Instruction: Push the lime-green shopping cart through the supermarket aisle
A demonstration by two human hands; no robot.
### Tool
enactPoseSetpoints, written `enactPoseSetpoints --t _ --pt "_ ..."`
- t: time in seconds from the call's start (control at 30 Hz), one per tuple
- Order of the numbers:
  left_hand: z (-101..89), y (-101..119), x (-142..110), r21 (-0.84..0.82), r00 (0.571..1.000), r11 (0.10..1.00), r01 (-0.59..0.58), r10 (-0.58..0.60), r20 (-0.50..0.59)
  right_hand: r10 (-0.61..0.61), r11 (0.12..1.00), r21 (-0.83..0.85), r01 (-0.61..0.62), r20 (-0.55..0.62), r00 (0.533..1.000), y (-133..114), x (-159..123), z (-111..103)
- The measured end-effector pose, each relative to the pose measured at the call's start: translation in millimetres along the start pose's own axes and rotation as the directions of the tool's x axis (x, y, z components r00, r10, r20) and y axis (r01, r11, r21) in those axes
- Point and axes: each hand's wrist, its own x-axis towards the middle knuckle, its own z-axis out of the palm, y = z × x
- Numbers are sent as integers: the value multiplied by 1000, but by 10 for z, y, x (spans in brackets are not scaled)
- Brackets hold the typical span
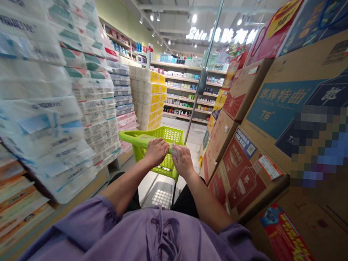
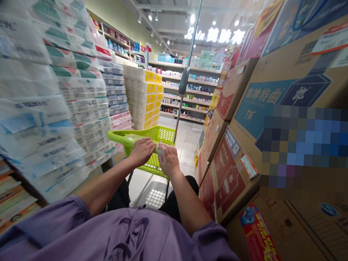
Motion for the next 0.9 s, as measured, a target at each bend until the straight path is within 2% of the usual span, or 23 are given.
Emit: enactPoseSetpoints --t 0.2,0.37,0.57,0.7,0.77,0.9 --pt "39 -84 94 -22 998 998 60 -60 19 152 988 16 -154 105 983 48 269 17" --pt "23 -128 108 -18 993 993 118 -118 6 220 974 -94 -208 148 964 -147 373 15" --pt "-102 -445 -13 -22 984 984 179 -179 10 134 990 -57 -127 143 981 -479 285 98" --pt "-156 -569 -89 -44 976 975 219 -219 14 118 993 8 -119 83 990 -514 212 186" --pt "-153 -539 -138 -54 982 981 186 -187 -12 134 990 43 -137 64 989 -485 202 230" --pt "-115 -407 -219 -44 998 999 3 -6 -60 155 981 108 -161 55 986 -481 216 310"
